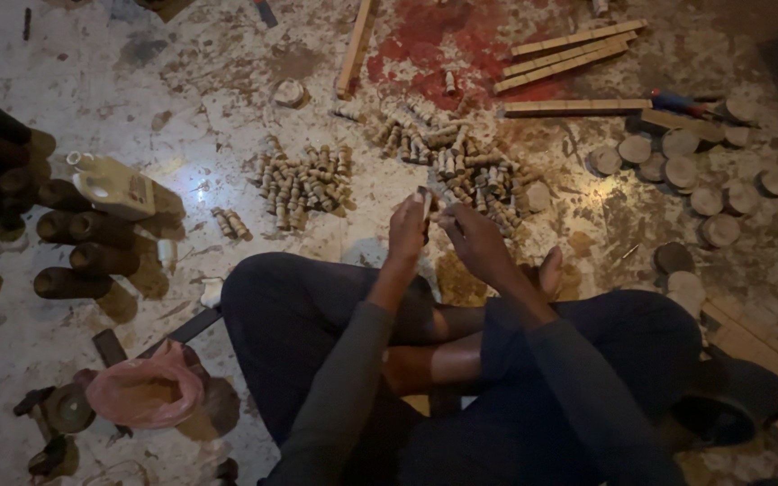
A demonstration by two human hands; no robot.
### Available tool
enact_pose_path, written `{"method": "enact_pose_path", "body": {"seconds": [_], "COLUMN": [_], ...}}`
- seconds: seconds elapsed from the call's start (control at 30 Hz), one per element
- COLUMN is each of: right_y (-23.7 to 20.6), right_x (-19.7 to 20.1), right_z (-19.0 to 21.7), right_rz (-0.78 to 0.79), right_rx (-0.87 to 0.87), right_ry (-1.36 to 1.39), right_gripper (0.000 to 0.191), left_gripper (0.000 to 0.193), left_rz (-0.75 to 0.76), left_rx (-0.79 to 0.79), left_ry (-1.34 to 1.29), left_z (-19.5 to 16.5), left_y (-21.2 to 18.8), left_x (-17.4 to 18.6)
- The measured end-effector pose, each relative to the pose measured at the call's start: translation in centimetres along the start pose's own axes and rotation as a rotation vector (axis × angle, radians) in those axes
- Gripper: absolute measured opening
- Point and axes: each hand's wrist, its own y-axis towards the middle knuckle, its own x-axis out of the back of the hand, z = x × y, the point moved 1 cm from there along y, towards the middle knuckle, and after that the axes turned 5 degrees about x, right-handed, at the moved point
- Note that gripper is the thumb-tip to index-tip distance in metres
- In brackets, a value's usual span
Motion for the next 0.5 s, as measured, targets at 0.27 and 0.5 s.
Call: {"method": "enact_pose_path", "body": {"seconds": [0.27, 0.5], "right_y": [0.1, -0.2], "right_x": [-0.6, -0.4], "right_z": [-2.6, -2.9], "right_rz": [0.056, 0.057], "right_rx": [-0.165, -0.153], "right_ry": [0.213, 0.209], "right_gripper": [0.028, 0.027], "left_gripper": [0.059, 0.061], "left_rz": [0.006, 0.119], "left_rx": [-0.065, -0.106], "left_ry": [-0.087, 0.086], "left_z": [-0.1, -0.4], "left_y": [0.7, -0.3], "left_x": [0.2, -0.2]}}
